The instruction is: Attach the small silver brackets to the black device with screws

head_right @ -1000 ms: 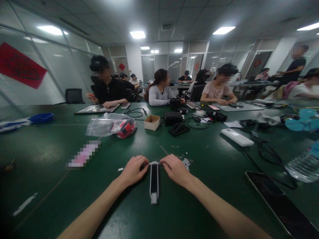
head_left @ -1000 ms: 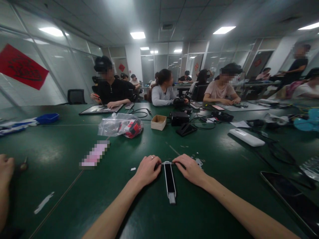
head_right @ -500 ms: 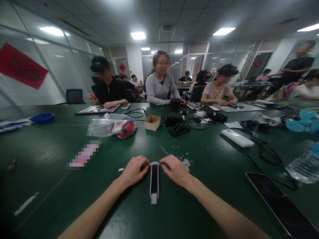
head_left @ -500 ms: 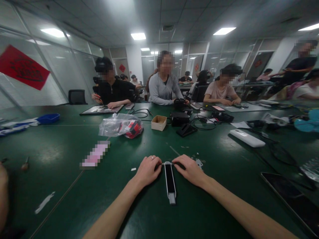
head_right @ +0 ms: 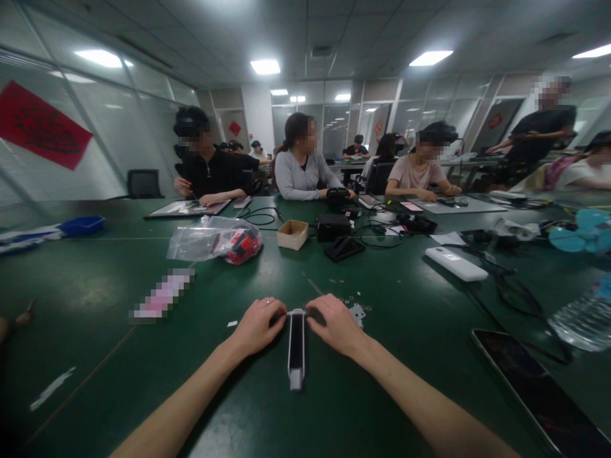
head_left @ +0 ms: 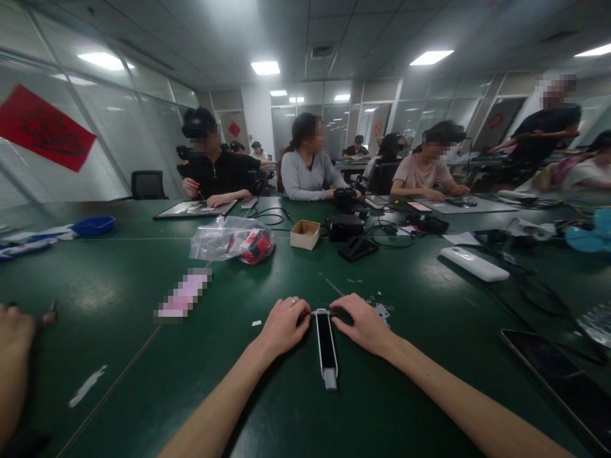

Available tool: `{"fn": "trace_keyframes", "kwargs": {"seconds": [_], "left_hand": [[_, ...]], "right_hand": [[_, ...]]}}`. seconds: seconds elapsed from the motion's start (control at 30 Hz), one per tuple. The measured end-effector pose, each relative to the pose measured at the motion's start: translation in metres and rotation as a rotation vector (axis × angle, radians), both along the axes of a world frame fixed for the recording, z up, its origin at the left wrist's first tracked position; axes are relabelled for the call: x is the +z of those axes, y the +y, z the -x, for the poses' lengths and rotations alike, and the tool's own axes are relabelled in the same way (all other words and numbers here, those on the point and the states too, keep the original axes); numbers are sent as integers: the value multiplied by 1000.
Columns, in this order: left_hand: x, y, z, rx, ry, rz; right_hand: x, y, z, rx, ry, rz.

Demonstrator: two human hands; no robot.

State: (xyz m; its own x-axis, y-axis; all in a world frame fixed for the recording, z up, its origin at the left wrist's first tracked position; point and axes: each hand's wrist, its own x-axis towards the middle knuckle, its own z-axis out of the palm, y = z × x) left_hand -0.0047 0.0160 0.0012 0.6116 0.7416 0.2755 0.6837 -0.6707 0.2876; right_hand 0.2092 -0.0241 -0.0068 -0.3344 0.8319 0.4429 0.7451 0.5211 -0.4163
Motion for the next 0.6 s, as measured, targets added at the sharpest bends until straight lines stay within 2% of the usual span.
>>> {"fn": "trace_keyframes", "kwargs": {"seconds": [0.6], "left_hand": [[1, 0, 0, -7, 14, 2]], "right_hand": [[0, 1, 2, -18, -46, -36]]}}
